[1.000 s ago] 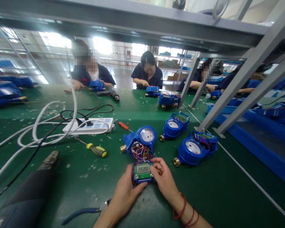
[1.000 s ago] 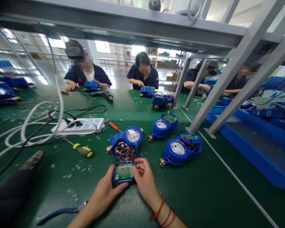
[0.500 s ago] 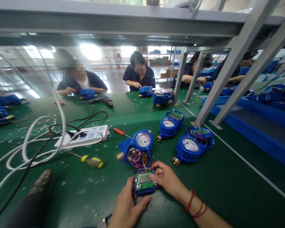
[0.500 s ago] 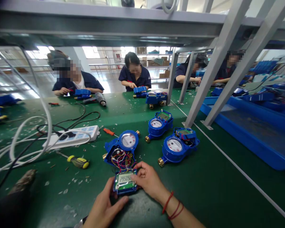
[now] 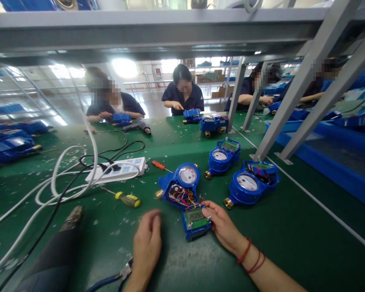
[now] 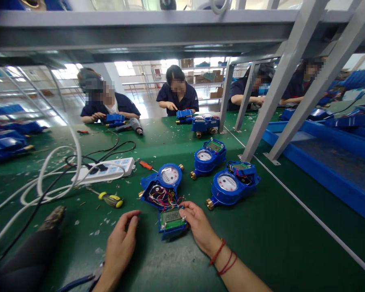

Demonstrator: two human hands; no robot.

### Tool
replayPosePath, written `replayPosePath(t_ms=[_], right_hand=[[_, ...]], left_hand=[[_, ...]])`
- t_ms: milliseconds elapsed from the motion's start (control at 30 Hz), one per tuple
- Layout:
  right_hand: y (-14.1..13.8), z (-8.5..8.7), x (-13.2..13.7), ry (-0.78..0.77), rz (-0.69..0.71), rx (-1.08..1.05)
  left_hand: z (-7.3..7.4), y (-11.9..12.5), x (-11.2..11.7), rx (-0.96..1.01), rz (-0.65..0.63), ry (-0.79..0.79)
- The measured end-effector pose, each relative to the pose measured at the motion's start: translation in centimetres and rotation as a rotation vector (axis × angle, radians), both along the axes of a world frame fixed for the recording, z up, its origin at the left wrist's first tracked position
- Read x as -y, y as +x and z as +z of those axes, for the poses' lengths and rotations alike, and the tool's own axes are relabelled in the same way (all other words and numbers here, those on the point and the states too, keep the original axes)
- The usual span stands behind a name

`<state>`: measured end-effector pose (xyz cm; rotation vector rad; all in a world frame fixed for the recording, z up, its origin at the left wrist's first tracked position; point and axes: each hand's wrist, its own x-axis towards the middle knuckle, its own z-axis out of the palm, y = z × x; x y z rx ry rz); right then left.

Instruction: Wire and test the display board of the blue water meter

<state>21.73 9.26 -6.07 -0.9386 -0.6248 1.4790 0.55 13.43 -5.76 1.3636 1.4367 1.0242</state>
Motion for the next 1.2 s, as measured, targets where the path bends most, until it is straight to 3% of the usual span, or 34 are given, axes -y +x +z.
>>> replayPosePath(t_ms=[167,233,300,400,533,633,700,800,933,1067,1200], right_hand=[[0.7,-0.1,-0.3,-0.051,-0.021,-0.149],[0.9,-0.3,-0.4,-0.065,-0.022,-0.188],[0.9,-0.5,-0.4,-0.073,-0.015,-0.213],[1.0,-0.5,-0.4,-0.083,0.008,-0.234],[1.1,-0.4,-0.4,-0.092,0.025,-0.245],[1.1,-0.5,-0.3,-0.086,0.030,-0.234],[1.0,-0.5,-0.3,-0.079,0.034,-0.217],[0.9,-0.3,-0.2,-0.061,0.050,-0.189],[0.7,0.1,-0.1,-0.032,0.076,-0.142],[0.4,0.2,0.0,0.000,0.089,-0.061],[-0.2,0.0,0.1,0.059,0.093,0.044]], left_hand=[[0.8,4.5,5.4,0.444,-0.361,-0.418],[0.9,5.4,6.1,0.573,-0.460,-0.549],[0.7,5.1,5.1,0.663,-0.476,-0.586],[0.0,2.5,1.3,0.722,-0.301,-0.456],[-1.1,-1.6,-3.0,0.614,-0.014,-0.163],[-1.5,-2.6,-3.5,0.402,0.111,0.067],[-1.6,-2.0,-2.7,0.206,0.077,0.171],[-1.7,-0.3,-1.2,-0.078,-0.109,0.245],[-2.2,1.2,-0.5,-0.303,-0.203,0.292],[-2.0,0.7,-0.5,-0.338,-0.193,0.289],[-0.8,0.2,0.7,-0.215,-0.135,0.168]])
